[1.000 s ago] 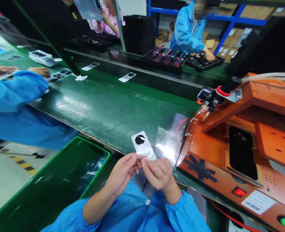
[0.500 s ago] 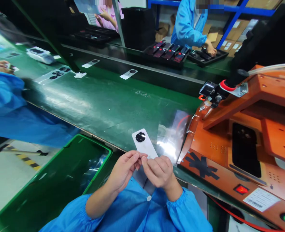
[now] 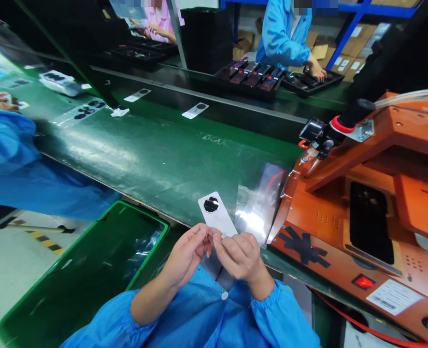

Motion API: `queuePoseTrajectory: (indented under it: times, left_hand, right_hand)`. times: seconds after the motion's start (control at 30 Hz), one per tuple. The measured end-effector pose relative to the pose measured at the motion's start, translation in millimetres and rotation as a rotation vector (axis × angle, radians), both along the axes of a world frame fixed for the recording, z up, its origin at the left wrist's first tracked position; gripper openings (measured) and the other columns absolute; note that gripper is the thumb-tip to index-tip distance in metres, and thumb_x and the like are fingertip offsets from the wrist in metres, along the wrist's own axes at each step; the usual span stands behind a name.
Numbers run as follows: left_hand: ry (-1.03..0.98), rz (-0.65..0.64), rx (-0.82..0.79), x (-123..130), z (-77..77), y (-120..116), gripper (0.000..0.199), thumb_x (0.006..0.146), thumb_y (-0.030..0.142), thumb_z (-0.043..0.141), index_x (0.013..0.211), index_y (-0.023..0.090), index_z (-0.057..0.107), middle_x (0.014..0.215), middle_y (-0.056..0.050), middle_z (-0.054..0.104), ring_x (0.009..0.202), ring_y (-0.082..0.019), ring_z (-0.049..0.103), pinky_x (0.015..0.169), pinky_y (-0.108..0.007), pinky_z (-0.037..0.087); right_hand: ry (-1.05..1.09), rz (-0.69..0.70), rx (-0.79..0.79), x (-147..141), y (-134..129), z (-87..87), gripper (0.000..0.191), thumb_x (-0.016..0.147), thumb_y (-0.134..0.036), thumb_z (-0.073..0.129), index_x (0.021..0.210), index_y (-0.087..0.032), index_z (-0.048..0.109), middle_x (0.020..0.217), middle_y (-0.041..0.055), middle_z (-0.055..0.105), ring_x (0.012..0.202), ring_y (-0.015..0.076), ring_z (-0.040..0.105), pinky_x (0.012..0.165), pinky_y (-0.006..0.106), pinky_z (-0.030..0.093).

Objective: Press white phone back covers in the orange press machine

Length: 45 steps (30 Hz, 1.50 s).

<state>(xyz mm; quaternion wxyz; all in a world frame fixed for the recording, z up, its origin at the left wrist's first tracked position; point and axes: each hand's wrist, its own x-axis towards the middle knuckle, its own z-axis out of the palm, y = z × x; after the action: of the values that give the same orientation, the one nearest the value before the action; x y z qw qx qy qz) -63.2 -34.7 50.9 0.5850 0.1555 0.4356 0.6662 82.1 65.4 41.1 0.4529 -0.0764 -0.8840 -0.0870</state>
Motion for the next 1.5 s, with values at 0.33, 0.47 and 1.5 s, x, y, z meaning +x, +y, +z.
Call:
queuePoseTrajectory:
  times: [0.33,0.47,1.5]
  left_hand:
    - [1.324,0.366,0.172,-46,-47.0,-14,0.017,0.097,0.025,0.054,0.105,0.022,0.069,0.114,-0.011,0.07,0.11,-0.026,0.063,0.1,-0.044,0.044]
    - [1.799,0.262,0.162,-62,-80.3,-10,0.037,0.09,0.029,0.062,0.127,0.025,0.067,0.137,-0.012,0.066,0.133,-0.033,0.054,0.111,-0.051,0.032]
    - [1.78,0.297,0.025,-64,-155.7,-2,0.057,0.075,0.074,0.061,0.113,0.034,0.077,0.123,-0.006,0.073,0.124,-0.033,0.055,0.113,-0.046,0.022]
  right_hand:
    - [0.16,-0.166,-1.123,-49,33,17.4,0.014,0.091,-0.029,0.066,0.079,-0.023,0.07,0.086,0.0029,0.063,0.076,0.0199,0.058,0.067,0.034,0.047]
    - [0.001,-0.103,-1.259,-83,59,4.1,0.019,0.086,-0.035,0.064,0.073,-0.022,0.071,0.084,0.0036,0.065,0.08,0.0216,0.06,0.076,0.037,0.047]
    - [-0.142,-0.345,-0.978,-95,59,-18.5,0.017,0.088,-0.032,0.06,0.077,-0.023,0.069,0.096,0.0061,0.065,0.098,0.0279,0.056,0.091,0.046,0.042]
